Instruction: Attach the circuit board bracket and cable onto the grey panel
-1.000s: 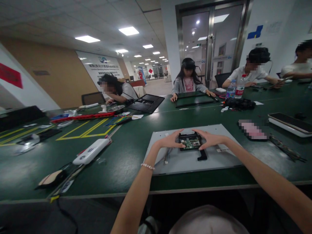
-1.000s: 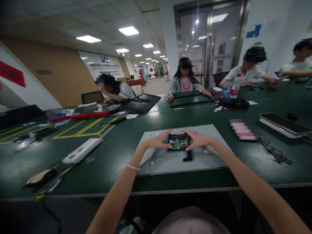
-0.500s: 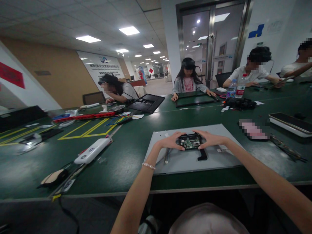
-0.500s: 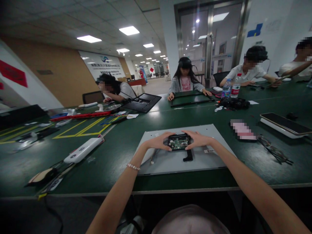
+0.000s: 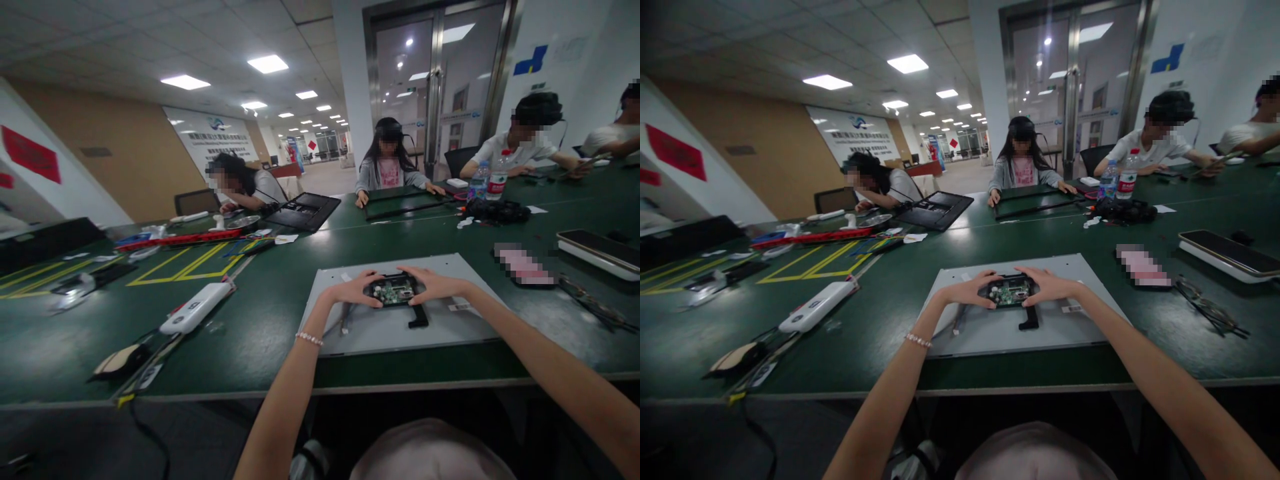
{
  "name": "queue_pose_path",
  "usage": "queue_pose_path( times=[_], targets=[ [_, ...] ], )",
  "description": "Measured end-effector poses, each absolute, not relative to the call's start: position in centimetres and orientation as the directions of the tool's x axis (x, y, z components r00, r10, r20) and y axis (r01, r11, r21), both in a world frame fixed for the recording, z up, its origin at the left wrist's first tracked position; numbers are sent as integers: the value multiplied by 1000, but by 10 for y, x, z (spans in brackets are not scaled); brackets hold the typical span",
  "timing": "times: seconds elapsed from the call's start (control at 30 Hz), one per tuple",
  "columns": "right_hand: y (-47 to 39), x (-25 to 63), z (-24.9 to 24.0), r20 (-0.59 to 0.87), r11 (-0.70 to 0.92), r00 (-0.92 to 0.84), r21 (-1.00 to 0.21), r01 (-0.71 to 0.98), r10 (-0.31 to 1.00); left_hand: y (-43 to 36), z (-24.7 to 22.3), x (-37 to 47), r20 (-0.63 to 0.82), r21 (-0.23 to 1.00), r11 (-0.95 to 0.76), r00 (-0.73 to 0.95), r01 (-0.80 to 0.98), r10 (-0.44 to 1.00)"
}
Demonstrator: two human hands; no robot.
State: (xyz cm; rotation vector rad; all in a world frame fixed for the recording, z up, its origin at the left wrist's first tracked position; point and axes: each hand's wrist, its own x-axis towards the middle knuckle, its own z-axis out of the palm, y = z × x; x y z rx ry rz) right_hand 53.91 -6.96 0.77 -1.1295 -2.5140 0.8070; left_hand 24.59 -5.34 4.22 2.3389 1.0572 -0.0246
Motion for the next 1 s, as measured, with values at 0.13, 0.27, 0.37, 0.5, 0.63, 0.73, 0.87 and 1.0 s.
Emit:
queue_pose_path(
  times=[0.13,0.27,0.37,0.5,0.63,0.73,0.87,1.0],
  targets=[
    [-70,539,9,15,539,-664,-600,592,747,-55,45,247,-256,466,-529,680,709,687],
    [-67,540,4,15,538,-663,-598,594,748,-56,45,248,-251,477,-522,679,707,690],
    [-64,540,1,10,541,-668,-597,593,744,-56,44,248,-236,493,-523,686,695,688],
    [-65,540,1,30,563,-679,-587,582,734,-56,43,246,-199,523,-529,700,668,686],
    [-67,539,2,39,557,-667,-588,587,744,-52,38,244,-181,537,-528,701,658,690],
    [-69,538,3,28,545,-657,-588,598,753,-51,35,243,-160,535,-554,720,638,675],
    [-69,541,6,22,533,-664,-618,579,747,-52,40,243,-113,527,-586,734,616,670],
    [-62,549,8,82,482,-600,-687,544,795,-51,49,239,12,528,-557,650,641,760]
  ],
)
